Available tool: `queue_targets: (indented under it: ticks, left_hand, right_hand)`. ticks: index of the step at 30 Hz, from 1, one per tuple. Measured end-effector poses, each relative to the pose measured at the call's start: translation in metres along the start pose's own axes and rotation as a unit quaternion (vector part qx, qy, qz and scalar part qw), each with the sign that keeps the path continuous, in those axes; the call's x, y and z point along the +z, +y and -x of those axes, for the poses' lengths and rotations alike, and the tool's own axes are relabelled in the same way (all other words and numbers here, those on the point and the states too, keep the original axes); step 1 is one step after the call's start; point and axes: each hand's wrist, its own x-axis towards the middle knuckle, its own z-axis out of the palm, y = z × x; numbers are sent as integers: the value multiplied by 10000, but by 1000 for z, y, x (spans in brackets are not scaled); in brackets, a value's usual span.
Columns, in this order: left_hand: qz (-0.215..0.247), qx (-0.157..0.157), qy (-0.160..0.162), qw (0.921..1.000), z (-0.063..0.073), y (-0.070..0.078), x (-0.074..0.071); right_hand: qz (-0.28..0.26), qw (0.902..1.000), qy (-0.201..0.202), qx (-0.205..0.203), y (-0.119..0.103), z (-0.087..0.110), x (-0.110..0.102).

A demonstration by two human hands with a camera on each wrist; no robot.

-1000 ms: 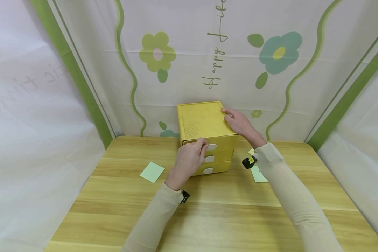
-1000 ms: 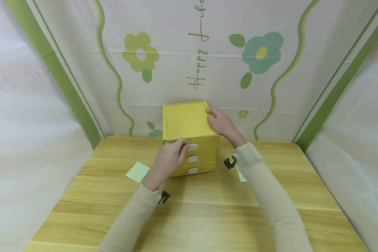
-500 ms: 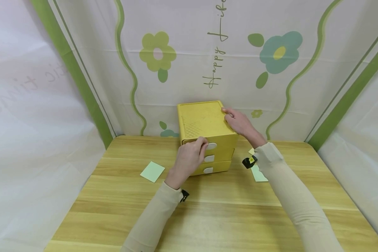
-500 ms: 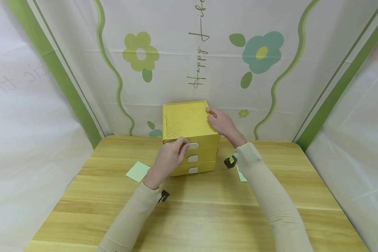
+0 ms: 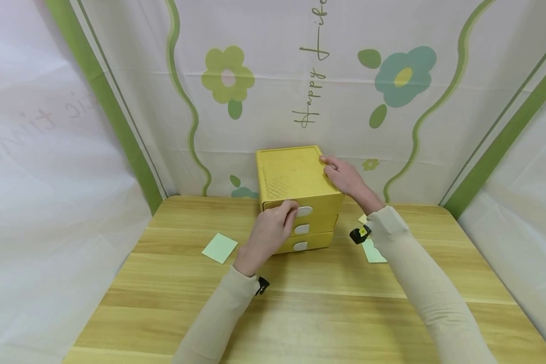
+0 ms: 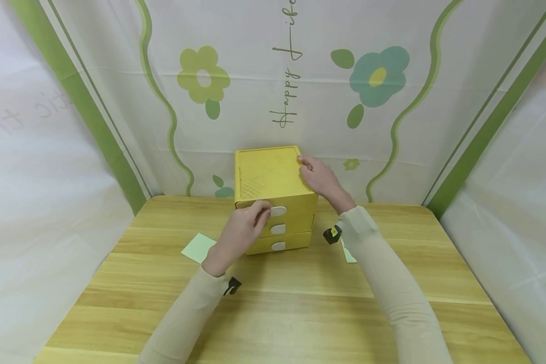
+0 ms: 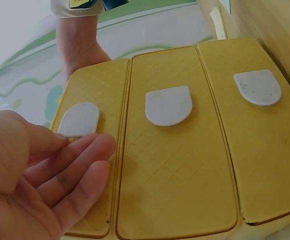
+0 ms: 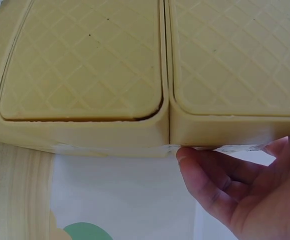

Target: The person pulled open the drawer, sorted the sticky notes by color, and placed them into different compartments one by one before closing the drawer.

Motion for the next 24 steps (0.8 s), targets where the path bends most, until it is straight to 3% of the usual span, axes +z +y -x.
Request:
queue_targets:
  ticks: [9, 24]
  left_hand:
    - [161, -98, 40, 9998, 10, 0, 1]
    - [-171, -313, -178, 9992, 24, 2, 13]
  right_hand:
    - [-46, 10000, -57, 39, -1, 2, -2]
    - [-1, 10000, 29, -26, -2, 3, 0]
